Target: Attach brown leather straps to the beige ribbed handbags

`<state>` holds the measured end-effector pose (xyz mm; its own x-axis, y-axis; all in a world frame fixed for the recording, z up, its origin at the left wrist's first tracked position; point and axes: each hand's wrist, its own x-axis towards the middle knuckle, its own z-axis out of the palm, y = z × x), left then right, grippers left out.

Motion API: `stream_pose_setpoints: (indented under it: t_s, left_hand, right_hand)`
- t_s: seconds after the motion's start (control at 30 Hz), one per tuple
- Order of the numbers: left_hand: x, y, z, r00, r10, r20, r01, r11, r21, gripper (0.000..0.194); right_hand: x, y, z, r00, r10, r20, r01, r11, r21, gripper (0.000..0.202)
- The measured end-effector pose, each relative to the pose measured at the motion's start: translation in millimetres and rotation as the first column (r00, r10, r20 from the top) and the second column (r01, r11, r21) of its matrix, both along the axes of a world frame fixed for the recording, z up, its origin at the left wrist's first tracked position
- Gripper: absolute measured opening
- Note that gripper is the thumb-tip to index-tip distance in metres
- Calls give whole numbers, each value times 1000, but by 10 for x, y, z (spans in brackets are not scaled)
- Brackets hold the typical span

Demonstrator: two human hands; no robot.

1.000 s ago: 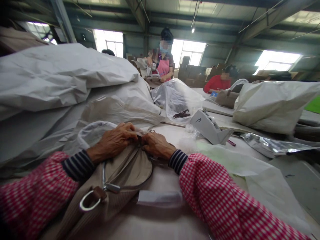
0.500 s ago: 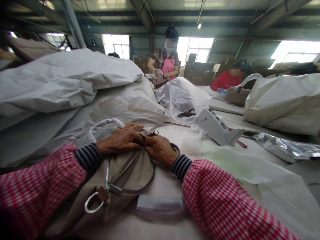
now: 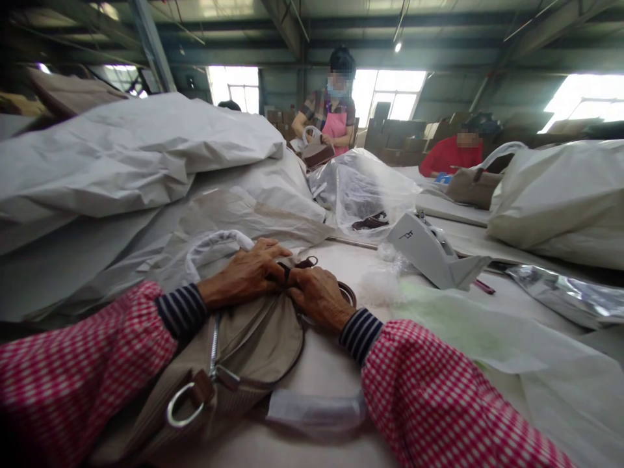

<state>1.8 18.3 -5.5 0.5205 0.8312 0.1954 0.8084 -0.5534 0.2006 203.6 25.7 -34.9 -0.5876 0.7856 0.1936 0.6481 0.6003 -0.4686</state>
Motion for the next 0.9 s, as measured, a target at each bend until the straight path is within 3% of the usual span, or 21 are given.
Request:
stream_pose_setpoints:
  t_s: [0.37,0.5,0.67,0.77,0.9]
  left_hand:
    - [-34,65,-117,998,-44,42,44,999,-2,12]
    - [-123,71,-153,980,-91,175,86,996,38,10]
    - [-197,71,-88,940,-198,280,196,980,35,9]
    - [-195,55,-82,940,-210,268,197,978,75,10]
    - [-140,-37,-105,971,-188,151,145,956,256,14]
  right_hand:
    - [2,-11,51,999,12,45,-12,1000,11,13]
    - [116,-4,226,990,119,78,-118,993,-12,19]
    - [270,-11,560,966,234,113,-222,969,-105,34]
    - [283,-34,676,954,256,157,-238,963,-126,28]
    - [280,-55,738,940,269,211,-246,960,-131,17]
